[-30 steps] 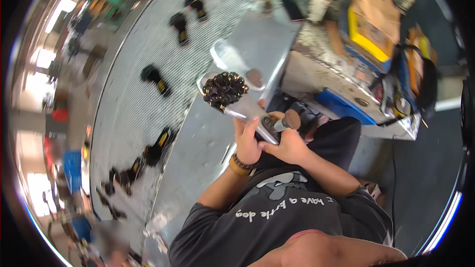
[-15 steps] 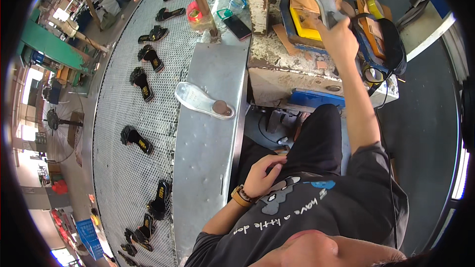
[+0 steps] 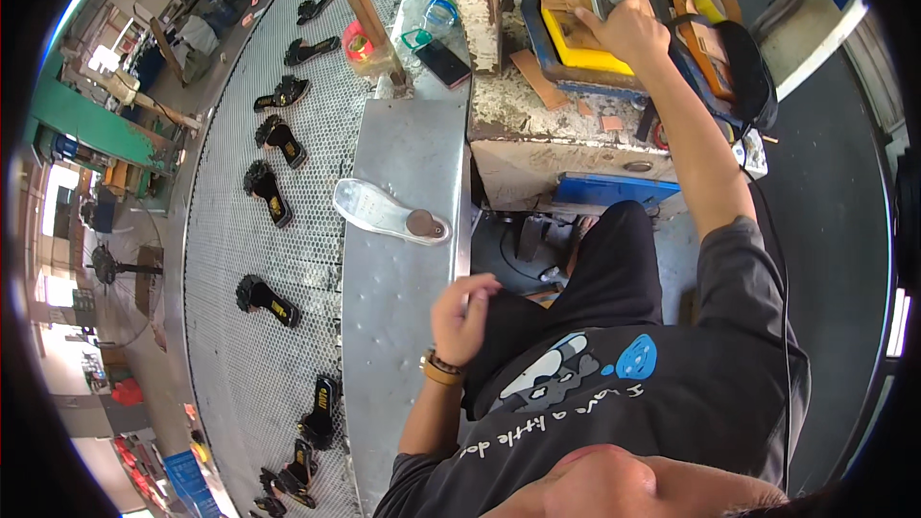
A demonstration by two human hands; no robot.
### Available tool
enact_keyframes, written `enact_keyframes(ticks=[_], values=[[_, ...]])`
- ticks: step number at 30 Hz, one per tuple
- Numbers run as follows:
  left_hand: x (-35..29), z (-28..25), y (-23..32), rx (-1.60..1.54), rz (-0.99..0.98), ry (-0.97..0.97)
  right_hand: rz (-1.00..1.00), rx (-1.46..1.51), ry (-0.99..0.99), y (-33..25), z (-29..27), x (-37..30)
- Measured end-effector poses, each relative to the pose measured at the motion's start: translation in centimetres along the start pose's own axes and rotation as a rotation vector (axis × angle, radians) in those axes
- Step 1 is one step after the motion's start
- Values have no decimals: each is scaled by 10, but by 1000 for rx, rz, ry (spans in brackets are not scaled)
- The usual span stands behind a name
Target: Apply adhesive and assemble shoe components at an assembly line.
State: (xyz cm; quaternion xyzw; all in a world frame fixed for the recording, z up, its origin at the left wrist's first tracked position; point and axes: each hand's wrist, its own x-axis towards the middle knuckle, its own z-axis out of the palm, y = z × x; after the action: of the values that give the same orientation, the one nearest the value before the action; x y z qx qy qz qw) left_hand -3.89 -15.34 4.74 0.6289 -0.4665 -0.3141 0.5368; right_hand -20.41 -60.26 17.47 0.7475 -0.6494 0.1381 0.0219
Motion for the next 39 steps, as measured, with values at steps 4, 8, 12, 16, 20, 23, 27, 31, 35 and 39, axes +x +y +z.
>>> enact_keyframes(ticks=[4,8,12,16,20,23,27,31,35,39], values=[[38,-93,-48,372,139,498,-125,-22,639,22,41,10],[40,-248,-116,975,1,1039,-326,483,854,30,44,13],[24,-301,-153,1410,-912,1261,-361,507,781,24,32,19],[1,-328,-172,1155,-1169,852,-159,314,644,17,15,39],[-21,-342,-152,1025,-1162,862,338,551,495,-43,-38,10],[-26,-299,-114,-64,-383,1041,160,249,652,-9,28,52],[-37,-186,-45,-521,-132,855,69,780,526,19,46,62],[-58,-72,-19,-948,-198,558,436,1769,7,-36,21,-54],[-31,20,18,-1400,-439,240,-348,1366,35,-73,33,-259],[-48,-10,9,-1242,-432,753,-569,1584,-628,-84,40,-369]])
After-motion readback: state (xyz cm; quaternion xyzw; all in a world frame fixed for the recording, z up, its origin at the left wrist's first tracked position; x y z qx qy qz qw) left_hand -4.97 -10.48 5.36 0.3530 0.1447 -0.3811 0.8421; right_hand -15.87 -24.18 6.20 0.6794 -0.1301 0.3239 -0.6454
